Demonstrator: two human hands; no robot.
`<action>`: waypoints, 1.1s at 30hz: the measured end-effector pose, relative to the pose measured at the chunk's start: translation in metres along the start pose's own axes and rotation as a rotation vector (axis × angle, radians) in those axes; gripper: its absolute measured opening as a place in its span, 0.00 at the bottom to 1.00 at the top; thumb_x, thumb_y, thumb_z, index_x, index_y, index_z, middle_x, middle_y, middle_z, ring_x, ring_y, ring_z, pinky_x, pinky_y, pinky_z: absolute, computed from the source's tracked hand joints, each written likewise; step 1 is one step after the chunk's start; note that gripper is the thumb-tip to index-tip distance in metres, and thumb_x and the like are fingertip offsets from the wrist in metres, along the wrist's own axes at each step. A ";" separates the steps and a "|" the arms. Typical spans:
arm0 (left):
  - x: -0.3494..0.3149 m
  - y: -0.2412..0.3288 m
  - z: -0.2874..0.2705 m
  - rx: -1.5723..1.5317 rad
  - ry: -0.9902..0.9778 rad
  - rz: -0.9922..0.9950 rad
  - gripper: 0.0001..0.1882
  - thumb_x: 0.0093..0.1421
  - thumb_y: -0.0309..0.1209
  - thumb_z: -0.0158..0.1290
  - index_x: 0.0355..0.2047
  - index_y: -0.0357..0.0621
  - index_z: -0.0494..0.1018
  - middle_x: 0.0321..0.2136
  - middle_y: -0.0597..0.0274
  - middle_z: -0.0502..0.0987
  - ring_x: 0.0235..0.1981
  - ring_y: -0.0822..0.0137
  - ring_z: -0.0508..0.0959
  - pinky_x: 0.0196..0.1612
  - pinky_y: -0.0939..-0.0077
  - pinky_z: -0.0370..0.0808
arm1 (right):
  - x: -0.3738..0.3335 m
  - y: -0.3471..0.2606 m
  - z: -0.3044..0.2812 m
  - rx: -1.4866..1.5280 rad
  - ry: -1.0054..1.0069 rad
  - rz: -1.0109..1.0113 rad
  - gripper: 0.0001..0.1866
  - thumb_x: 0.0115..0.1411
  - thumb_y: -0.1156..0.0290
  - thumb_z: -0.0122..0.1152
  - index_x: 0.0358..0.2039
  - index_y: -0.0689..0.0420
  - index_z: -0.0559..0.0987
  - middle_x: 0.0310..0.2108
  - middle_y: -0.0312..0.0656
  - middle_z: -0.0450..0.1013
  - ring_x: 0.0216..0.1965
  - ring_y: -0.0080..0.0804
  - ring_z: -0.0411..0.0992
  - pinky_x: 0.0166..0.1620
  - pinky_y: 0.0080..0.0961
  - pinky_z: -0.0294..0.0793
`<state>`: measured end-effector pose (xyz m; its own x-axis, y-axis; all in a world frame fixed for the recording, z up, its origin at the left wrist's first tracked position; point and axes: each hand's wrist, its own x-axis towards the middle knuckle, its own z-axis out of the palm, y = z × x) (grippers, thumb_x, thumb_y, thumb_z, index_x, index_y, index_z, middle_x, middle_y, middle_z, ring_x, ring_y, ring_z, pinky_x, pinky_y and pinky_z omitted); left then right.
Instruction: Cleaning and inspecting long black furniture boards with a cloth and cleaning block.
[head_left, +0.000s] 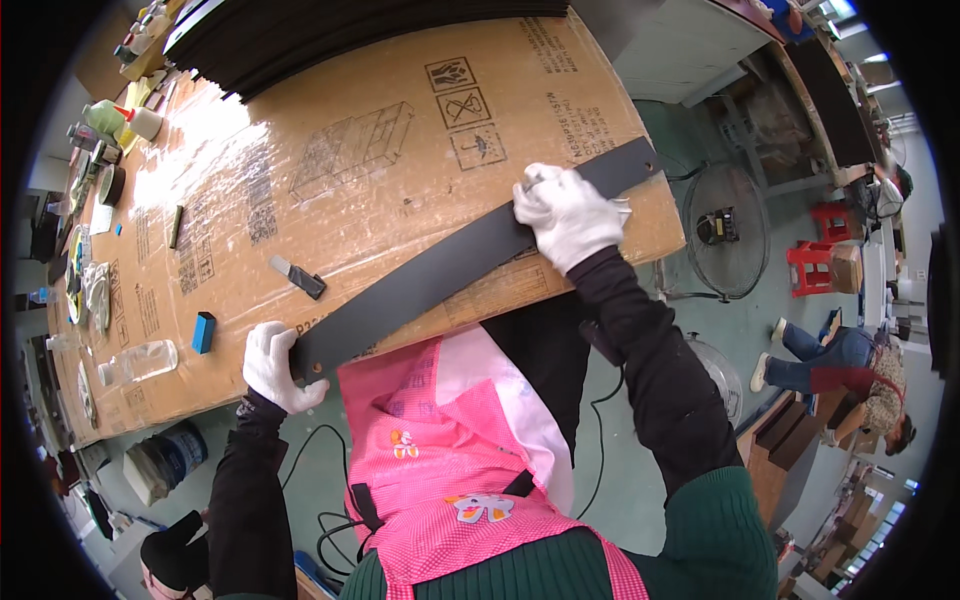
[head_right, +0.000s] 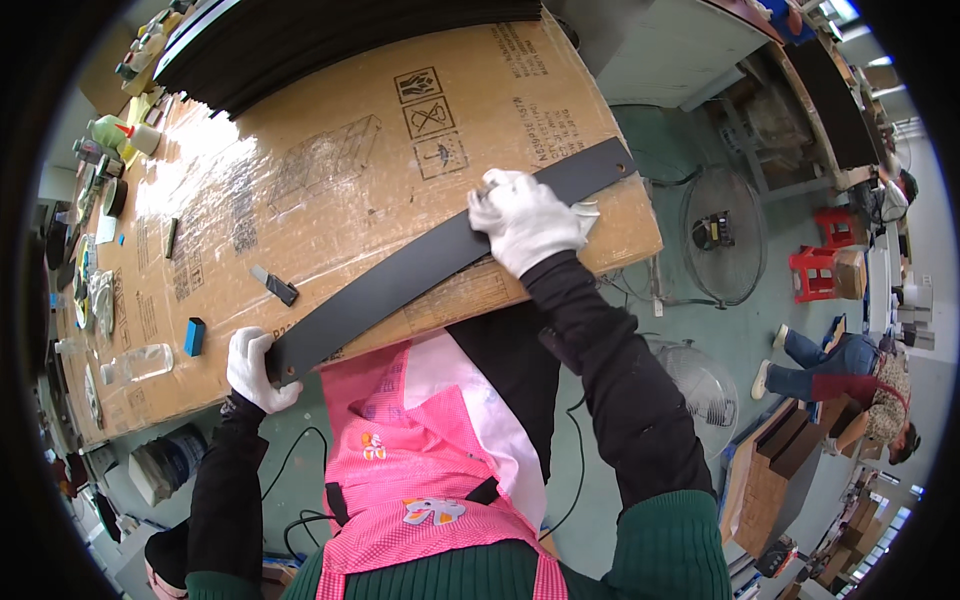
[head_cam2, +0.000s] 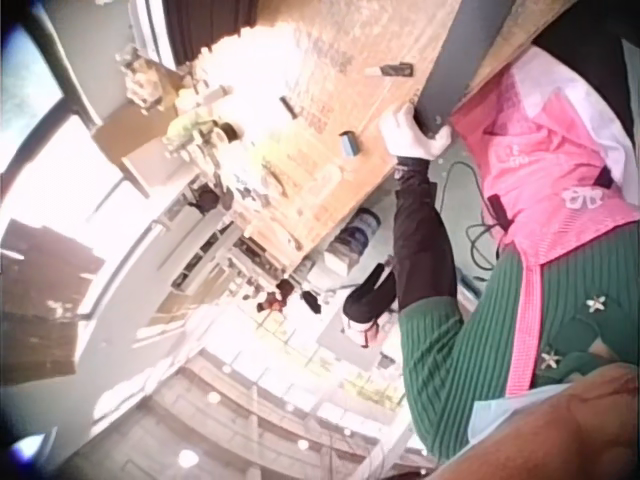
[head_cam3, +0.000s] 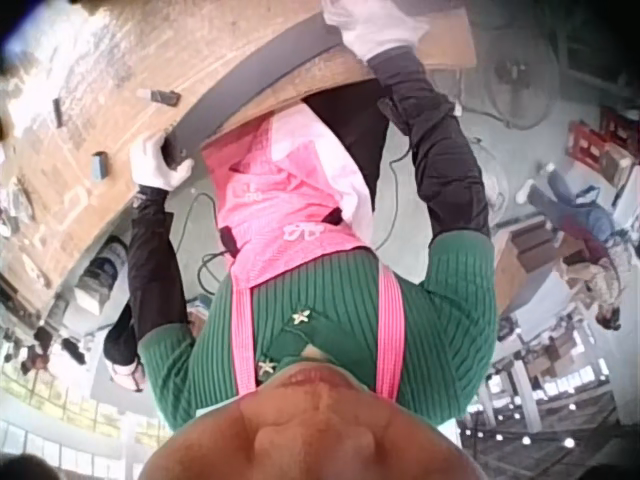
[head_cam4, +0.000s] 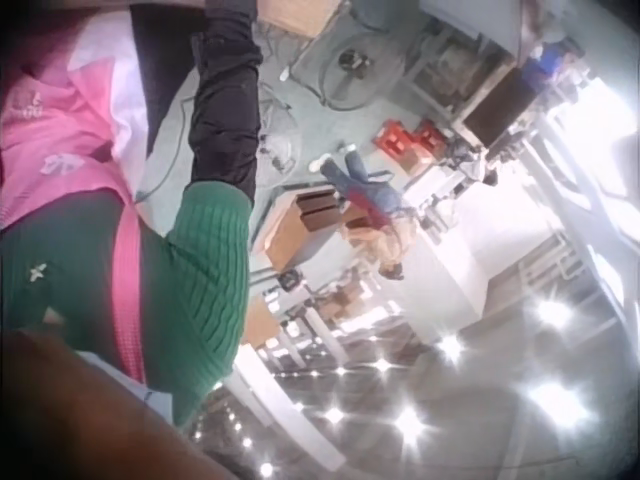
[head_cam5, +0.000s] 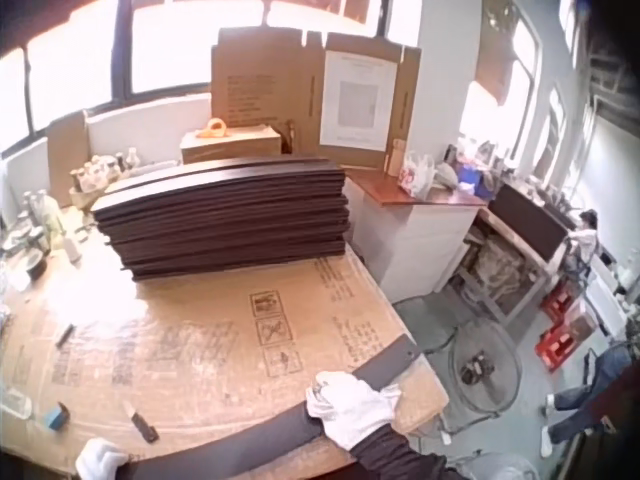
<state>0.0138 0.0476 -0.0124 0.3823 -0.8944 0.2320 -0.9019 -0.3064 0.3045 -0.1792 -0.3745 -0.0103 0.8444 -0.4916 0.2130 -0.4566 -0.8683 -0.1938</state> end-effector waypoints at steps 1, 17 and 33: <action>0.000 0.000 -0.001 0.001 0.005 0.002 0.38 0.26 0.42 0.66 0.42 0.41 0.70 0.38 0.49 0.72 0.39 0.45 0.74 0.44 0.54 0.72 | 0.011 0.010 -0.009 0.015 -0.097 0.153 0.19 0.63 0.57 0.54 0.53 0.45 0.73 0.42 0.46 0.74 0.44 0.44 0.77 0.48 0.40 0.76; 0.003 0.000 -0.002 -0.050 0.069 0.011 0.36 0.31 0.37 0.65 0.43 0.41 0.69 0.37 0.49 0.72 0.38 0.45 0.74 0.42 0.56 0.73 | 0.022 0.048 -0.009 -0.166 -0.085 0.302 0.19 0.62 0.59 0.57 0.53 0.47 0.75 0.46 0.49 0.74 0.41 0.47 0.77 0.47 0.38 0.78; -0.003 -0.008 -0.011 -0.231 0.099 -0.039 0.43 0.36 0.38 0.69 0.54 0.37 0.68 0.34 0.50 0.75 0.37 0.51 0.77 0.42 0.61 0.74 | -0.038 -0.200 0.026 0.032 -0.052 -0.421 0.12 0.57 0.68 0.59 0.43 0.49 0.77 0.41 0.43 0.71 0.35 0.40 0.72 0.38 0.36 0.77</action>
<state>0.0219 0.0560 -0.0057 0.4442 -0.8436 0.3018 -0.8204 -0.2475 0.5155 -0.1127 -0.1801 -0.0043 0.9686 -0.0896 0.2317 -0.0605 -0.9897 -0.1299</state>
